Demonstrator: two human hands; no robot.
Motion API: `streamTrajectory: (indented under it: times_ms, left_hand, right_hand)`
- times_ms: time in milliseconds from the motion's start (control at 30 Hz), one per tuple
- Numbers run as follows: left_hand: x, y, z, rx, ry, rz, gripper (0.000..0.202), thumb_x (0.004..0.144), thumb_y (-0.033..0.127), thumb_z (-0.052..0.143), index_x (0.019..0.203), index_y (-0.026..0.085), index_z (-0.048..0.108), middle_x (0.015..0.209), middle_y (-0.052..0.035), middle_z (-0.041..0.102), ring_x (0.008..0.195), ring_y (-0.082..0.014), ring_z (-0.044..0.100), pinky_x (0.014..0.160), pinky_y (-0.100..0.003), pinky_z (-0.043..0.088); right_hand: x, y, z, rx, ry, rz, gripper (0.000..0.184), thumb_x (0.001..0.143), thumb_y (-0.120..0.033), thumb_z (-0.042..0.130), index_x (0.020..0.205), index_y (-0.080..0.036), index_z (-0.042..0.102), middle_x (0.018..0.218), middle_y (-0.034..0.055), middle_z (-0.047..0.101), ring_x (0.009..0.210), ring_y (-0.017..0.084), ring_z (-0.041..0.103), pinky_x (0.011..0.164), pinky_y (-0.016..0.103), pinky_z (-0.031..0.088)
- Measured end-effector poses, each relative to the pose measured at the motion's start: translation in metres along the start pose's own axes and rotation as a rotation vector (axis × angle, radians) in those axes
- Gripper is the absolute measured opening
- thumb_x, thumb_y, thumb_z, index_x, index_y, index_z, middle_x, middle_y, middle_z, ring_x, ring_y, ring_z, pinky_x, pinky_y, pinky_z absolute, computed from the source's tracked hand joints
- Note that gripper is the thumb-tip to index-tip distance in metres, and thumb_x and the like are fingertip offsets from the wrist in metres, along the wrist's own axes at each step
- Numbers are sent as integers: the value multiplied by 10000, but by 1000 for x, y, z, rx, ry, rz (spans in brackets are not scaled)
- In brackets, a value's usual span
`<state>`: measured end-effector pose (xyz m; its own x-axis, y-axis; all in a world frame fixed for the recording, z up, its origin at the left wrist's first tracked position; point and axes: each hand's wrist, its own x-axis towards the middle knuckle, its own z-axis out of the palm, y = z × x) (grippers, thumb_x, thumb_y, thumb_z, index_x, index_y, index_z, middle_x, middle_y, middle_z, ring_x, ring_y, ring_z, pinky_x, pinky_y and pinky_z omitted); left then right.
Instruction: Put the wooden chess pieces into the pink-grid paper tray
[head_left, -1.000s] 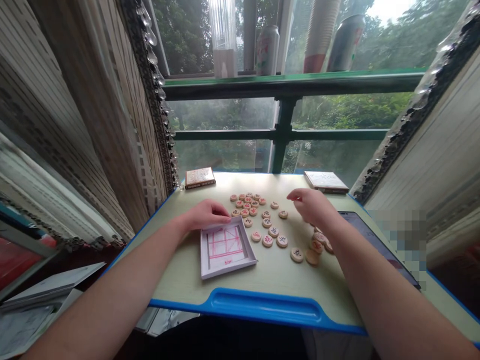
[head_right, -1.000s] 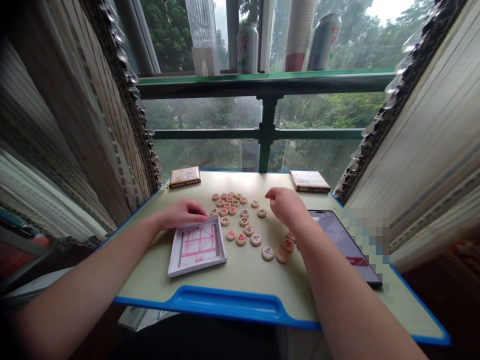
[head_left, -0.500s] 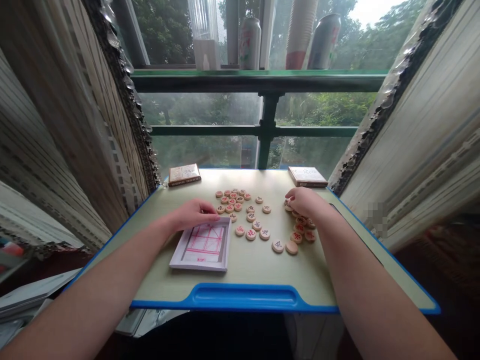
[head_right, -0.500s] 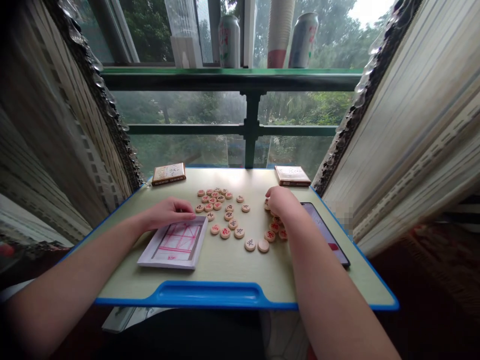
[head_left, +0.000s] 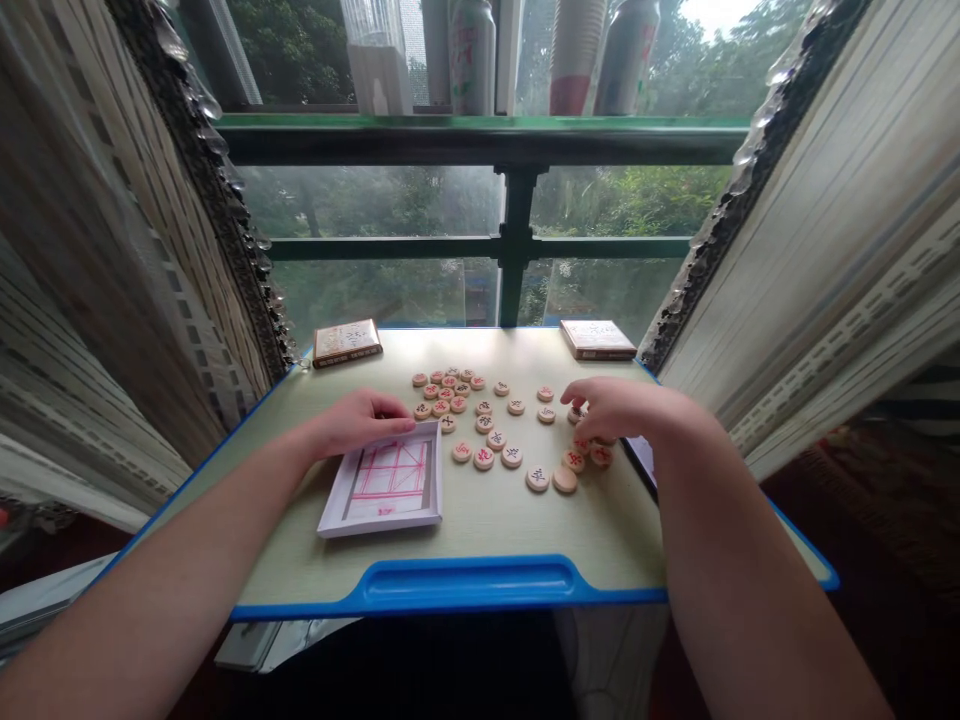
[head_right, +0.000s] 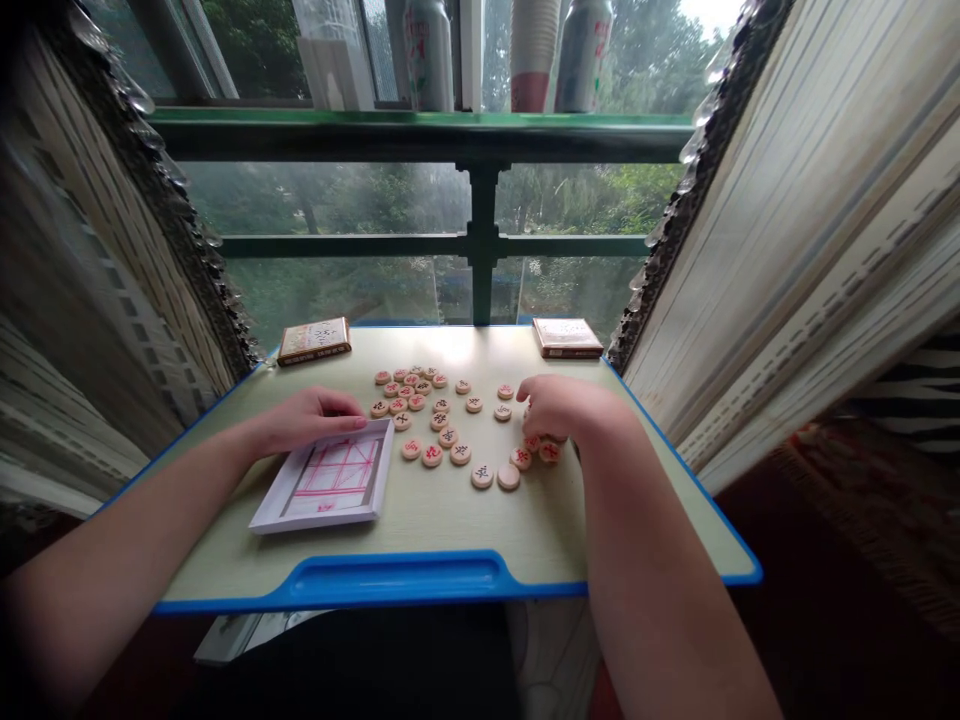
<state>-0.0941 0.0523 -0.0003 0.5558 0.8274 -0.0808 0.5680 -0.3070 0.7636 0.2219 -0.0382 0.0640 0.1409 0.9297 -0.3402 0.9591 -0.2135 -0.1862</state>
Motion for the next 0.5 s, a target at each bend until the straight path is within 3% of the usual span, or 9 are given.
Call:
streamTrajectory:
  times_ms: [200, 500]
  left_hand:
    - [0, 2, 0, 29, -1, -5, 307, 591, 516, 692, 684, 227, 741, 674, -12, 682, 652, -183, 561, 584, -248, 411]
    - [-4, 8, -1, -17, 2, -44, 277, 558, 486, 710, 648, 226, 738, 652, -9, 675, 632, -178, 554, 562, -245, 399]
  right_hand:
    - [-2, -10, 6, -32, -19, -50, 688, 578, -151, 699, 1251, -228, 580, 1104, 73, 680, 821, 230, 655, 534, 239, 434]
    - [1, -18, 8, -95, 104, -117, 528, 659, -272, 721, 1174, -232, 612, 1157, 74, 645, 910, 217, 635, 658, 249, 446]
